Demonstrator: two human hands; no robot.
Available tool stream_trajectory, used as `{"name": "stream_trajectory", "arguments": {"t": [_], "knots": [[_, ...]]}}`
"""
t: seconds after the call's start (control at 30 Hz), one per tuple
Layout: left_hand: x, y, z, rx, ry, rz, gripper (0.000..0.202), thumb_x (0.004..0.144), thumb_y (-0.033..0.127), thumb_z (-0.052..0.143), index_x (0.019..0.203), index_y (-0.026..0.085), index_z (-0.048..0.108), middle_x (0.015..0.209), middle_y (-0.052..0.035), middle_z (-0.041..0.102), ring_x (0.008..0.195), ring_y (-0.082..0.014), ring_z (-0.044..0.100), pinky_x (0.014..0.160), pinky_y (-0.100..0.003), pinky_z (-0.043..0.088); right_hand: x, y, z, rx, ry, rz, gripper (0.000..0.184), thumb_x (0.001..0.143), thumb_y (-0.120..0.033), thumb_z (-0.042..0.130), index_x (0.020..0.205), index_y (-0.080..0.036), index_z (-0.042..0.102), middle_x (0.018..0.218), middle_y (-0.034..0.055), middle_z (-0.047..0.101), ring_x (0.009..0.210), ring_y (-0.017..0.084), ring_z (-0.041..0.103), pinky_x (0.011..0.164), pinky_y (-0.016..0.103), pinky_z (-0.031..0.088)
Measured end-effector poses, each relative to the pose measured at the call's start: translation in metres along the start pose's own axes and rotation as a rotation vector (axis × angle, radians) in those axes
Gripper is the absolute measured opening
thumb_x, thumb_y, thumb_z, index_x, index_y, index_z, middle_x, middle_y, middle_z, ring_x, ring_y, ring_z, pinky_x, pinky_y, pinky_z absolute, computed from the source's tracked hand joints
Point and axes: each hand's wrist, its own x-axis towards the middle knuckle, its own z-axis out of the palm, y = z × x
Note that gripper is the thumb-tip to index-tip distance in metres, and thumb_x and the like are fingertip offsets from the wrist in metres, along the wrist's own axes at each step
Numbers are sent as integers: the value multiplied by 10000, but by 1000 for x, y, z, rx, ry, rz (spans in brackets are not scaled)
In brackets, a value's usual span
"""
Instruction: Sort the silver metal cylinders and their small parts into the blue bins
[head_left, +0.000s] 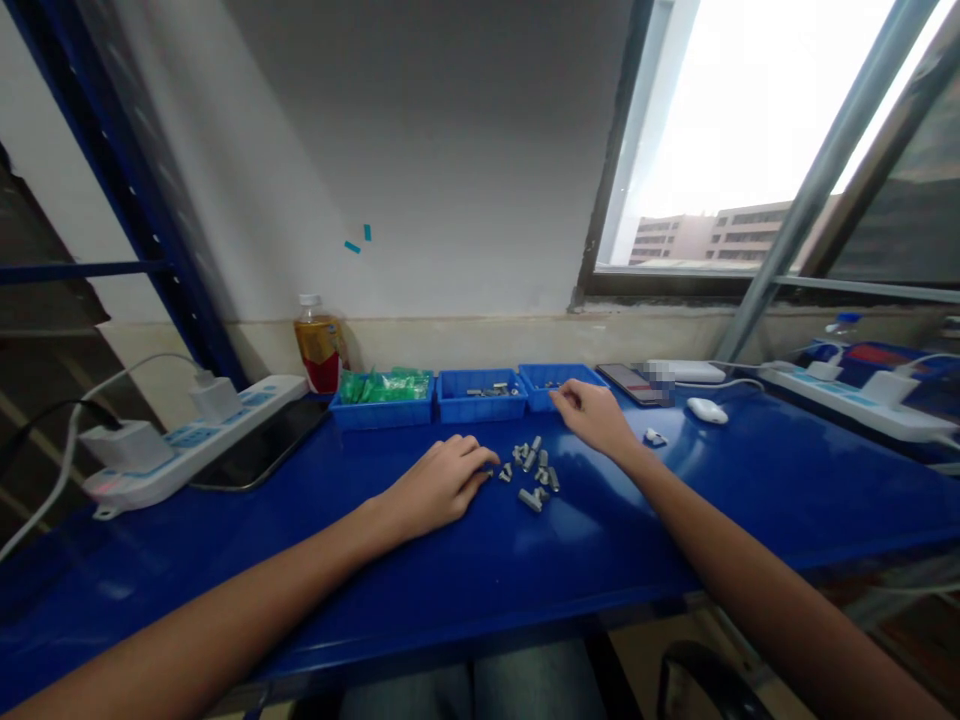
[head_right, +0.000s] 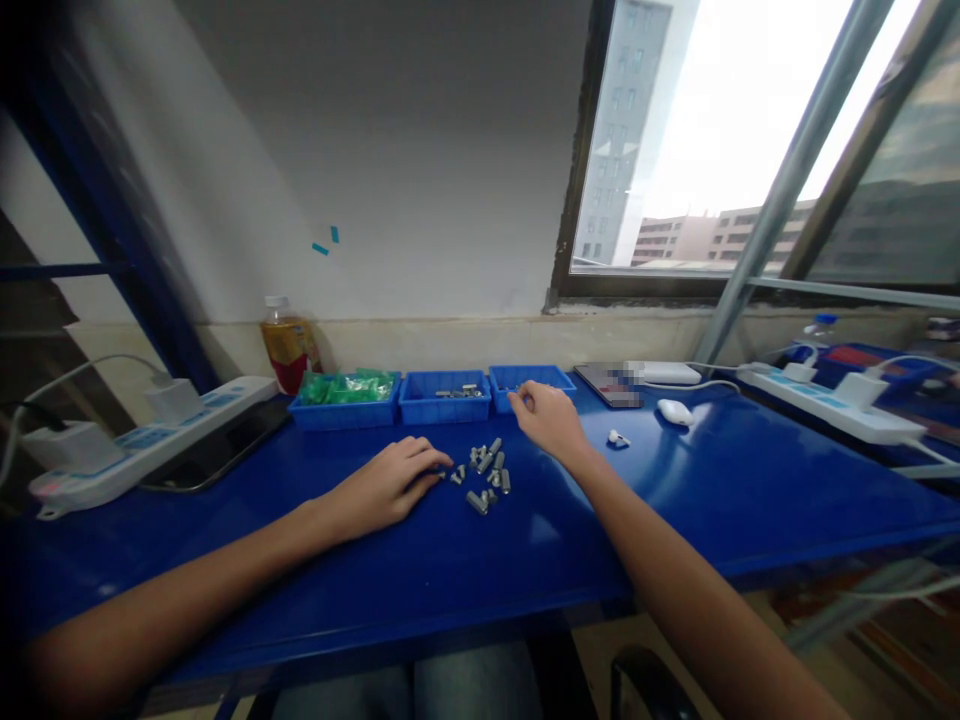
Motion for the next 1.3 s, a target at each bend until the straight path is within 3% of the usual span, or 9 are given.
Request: {"name": "stream_trajectory", "arguments": {"t": [0.13,0.27,0.43,0.57,0.8,0.9,1.03,1.17,1.3], "knots": [[0,-12,-1,11,22,-33,160,913,263,460,954,200,602,965,-52,589,924,-188,540,825,-310,423,2,-9,18,-17,-164,-56,247,866,-345,500,693,-190,585,585,-3,560,584,144,513,561,245,288],[-1,-14,-5,41,25,-79,132,892,293,499,889,199,591,933,-37,600,898,-190,547,792,-316,413,14,-24,30,19,-238,-217,184,871,-298,500,757,-189,593,629,-4,582,615,136,533,601,236,319],[0,-13,-3,39,70,-134,136,900,272,467,882,188,572,911,-40,608,861,-187,545,765,-313,413,25,-45,33,31,-82,-335,193,897,-254,438,780,-183,573,725,26,614,679,143,554,647,240,341],[3,-18,0,7,85,-134,152,903,274,449,859,180,560,872,-44,602,835,-184,534,766,-311,417,18,-39,26,17,59,-239,135,875,-299,478,840,-187,545,678,10,582,659,151,550,636,243,341],[4,-17,0,-11,89,-111,147,895,266,455,859,176,565,888,-51,600,842,-191,536,767,-322,416,14,-27,28,-87,-96,-156,159,862,-345,500,913,-206,557,746,19,634,688,179,593,614,256,353],[4,-15,-1,-16,85,-108,136,892,261,463,850,178,561,886,-48,599,849,-191,536,779,-325,413,17,-31,34,-137,-146,-144,288,870,-351,488,1108,-206,559,812,55,667,774,210,622,649,273,387],[4,-16,-1,-22,91,-103,134,893,254,460,841,180,559,872,-43,597,838,-188,533,772,-320,409,18,-29,35,-170,-181,-131,552,864,-354,494,1376,-185,375,786,55,674,758,221,632,652,283,404],[4,-17,-1,-36,146,-129,171,904,279,438,840,177,558,859,-46,602,828,-191,530,758,-324,406,10,-36,29,-73,-139,-195,408,884,-343,475,1254,-176,517,734,31,649,702,187,608,658,276,397],[7,-15,-4,-173,279,-238,255,926,328,382,820,163,544,830,-45,603,803,-184,536,745,-316,414,-6,-61,22,101,-114,-378,295,857,-353,539,1090,-179,585,725,6,620,680,149,571,668,260,389]]}}
